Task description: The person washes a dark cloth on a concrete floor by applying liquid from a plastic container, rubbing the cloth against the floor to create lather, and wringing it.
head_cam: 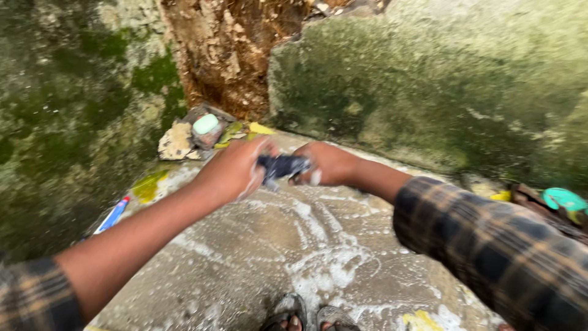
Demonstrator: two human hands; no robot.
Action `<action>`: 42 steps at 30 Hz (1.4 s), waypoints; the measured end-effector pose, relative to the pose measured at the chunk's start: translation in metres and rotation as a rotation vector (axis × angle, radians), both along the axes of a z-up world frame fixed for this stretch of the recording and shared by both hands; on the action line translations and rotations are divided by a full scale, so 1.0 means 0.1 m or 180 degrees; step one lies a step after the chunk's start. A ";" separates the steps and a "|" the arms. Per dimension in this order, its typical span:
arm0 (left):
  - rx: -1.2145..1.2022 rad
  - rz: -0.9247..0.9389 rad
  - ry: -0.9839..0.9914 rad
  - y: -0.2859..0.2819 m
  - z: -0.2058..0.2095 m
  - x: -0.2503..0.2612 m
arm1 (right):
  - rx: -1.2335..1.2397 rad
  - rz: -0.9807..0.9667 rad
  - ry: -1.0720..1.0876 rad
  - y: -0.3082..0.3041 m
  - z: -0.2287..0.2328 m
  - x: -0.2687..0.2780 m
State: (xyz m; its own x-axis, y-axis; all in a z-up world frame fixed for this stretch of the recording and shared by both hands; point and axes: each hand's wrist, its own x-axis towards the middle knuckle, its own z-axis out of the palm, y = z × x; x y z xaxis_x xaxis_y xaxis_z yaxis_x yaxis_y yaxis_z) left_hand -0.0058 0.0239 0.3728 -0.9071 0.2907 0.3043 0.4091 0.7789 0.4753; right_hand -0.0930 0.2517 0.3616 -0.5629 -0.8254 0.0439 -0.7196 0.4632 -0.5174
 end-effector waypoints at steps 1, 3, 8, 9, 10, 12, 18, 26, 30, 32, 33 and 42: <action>0.0029 0.0225 -0.0132 -0.07 -0.09 0.15 | -0.0015 0.0034 -0.0021 -0.11 -0.10 0.01; -0.0241 0.0829 -0.0743 -0.23 -0.23 0.42 | 0.0878 0.0398 0.0716 -0.42 -0.27 0.09; -0.0915 0.1211 -0.0355 -0.72 -0.28 0.81 | 0.0988 0.0661 0.0338 -1.05 -0.36 0.31; -0.1183 0.1348 -0.0058 -0.77 -0.23 0.84 | 0.0952 0.0699 0.0348 -1.13 -0.32 0.32; -0.1180 0.1361 -0.0041 -0.79 -0.18 0.87 | 0.0953 0.0705 0.0368 -1.18 -0.27 0.34; -0.1368 0.1608 0.0105 -0.81 -0.04 0.94 | 0.0887 0.0632 0.0673 -1.26 -0.14 0.33; -0.1524 0.1413 0.0044 -0.68 0.33 1.02 | 0.0249 0.0617 0.0506 -1.12 -0.05 0.26; -0.1489 0.0349 -0.0413 -0.83 0.19 0.55 | 0.0528 -0.0073 -0.0613 -0.82 0.01 0.24; -0.0843 -0.0194 -0.1007 -1.00 0.04 0.31 | 0.0518 -0.0521 -0.0855 -0.51 0.00 0.28; -0.0908 -0.0372 -0.0935 -0.93 -0.03 0.17 | 0.0516 -0.0606 -0.0951 -0.35 -0.03 0.23; -0.0994 -0.0522 -0.0855 -0.87 -0.05 0.11 | 0.0490 -0.0665 -0.1035 -0.28 -0.07 0.21; -0.1194 0.0422 -0.2145 -0.61 0.04 -0.34 | 0.2087 -0.0627 0.0903 -0.14 -0.30 -0.15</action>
